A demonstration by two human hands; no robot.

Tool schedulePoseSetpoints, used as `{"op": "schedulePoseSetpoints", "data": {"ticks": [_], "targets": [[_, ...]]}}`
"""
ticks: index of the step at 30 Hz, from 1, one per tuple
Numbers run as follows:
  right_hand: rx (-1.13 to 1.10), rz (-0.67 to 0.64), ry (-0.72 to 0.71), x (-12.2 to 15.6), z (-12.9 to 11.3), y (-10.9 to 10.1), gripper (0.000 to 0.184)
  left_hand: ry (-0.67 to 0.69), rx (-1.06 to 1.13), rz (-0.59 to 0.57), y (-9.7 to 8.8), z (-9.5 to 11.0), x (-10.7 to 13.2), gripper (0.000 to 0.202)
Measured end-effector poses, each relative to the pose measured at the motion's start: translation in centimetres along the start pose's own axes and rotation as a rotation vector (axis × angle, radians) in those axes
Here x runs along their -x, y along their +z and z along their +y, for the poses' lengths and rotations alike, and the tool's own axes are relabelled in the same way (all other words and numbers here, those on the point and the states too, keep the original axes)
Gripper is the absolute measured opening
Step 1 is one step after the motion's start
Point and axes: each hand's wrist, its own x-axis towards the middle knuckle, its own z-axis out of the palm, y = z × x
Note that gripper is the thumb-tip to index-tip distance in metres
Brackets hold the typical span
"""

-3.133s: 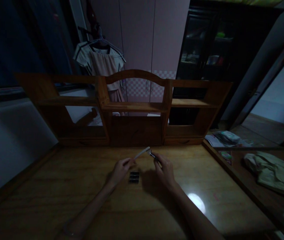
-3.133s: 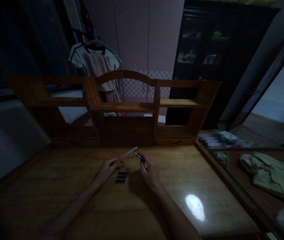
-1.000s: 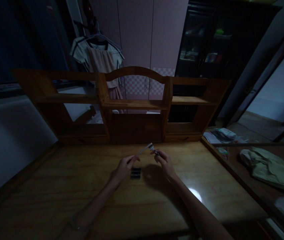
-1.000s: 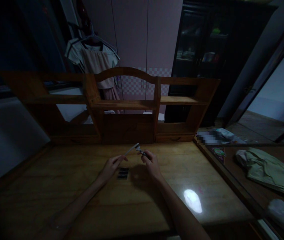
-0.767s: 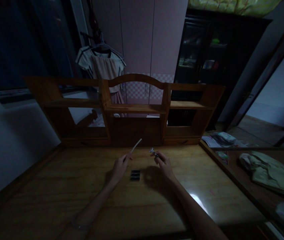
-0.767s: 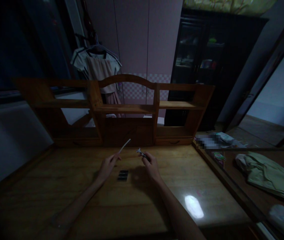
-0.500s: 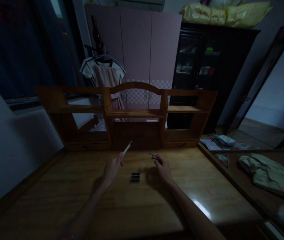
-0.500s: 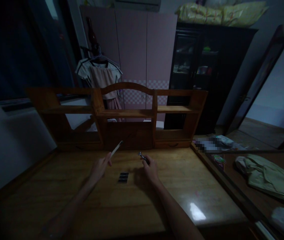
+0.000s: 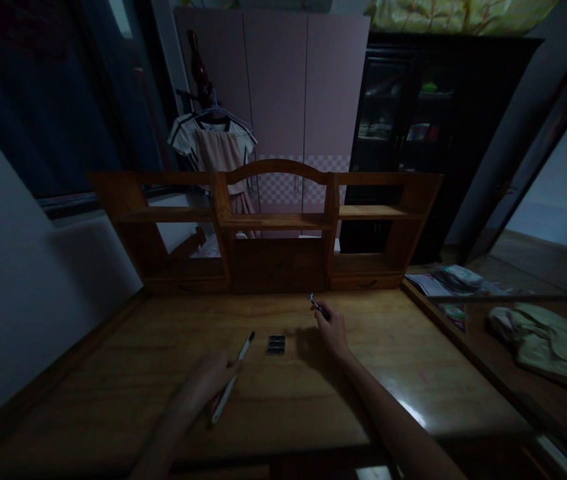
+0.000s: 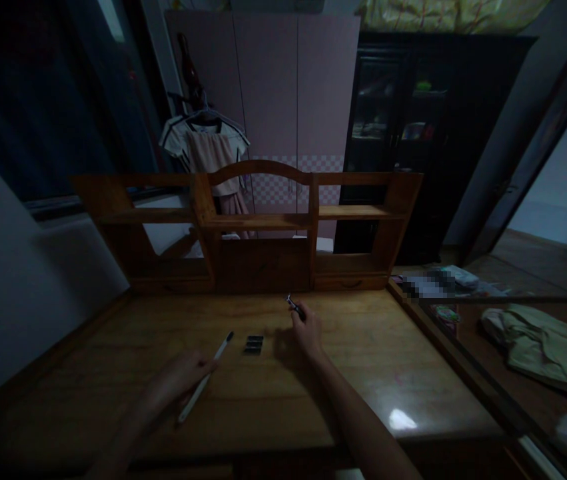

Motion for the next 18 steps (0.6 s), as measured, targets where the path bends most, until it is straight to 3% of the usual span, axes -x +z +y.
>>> {"op": "schedulePoseSetpoints", "data": {"ticks": [3,6,9,11,13,18], "targets": [[0.018,0.005,-0.018,-0.1,0.1,-0.2,0.023,0.029,-0.113,-0.005,-0.5,-0.1,-1.1,0.043],[0.037,0.017,-0.014,-0.2,0.1,-0.4,0.023,0.069,-0.135,0.211,-1.0,0.4,-2.6,0.033],[0.032,0.013,-0.012,-0.2,0.2,-0.4,0.023,0.309,-0.027,0.379,-1.2,2.3,-3.7,0.024],[0.034,-0.001,-0.008,-0.2,0.2,-0.3,0.023,0.516,0.091,0.321,-1.0,3.8,-4.1,0.019],[0.047,-0.02,-0.01,-0.1,0.2,-0.3,0.024,0.634,0.18,0.206,-0.4,5.0,-4.5,0.017],[0.067,-0.048,-0.029,0.2,0.1,-0.3,0.023,0.697,0.236,0.067,1.1,6.0,-5.6,0.022]]}}
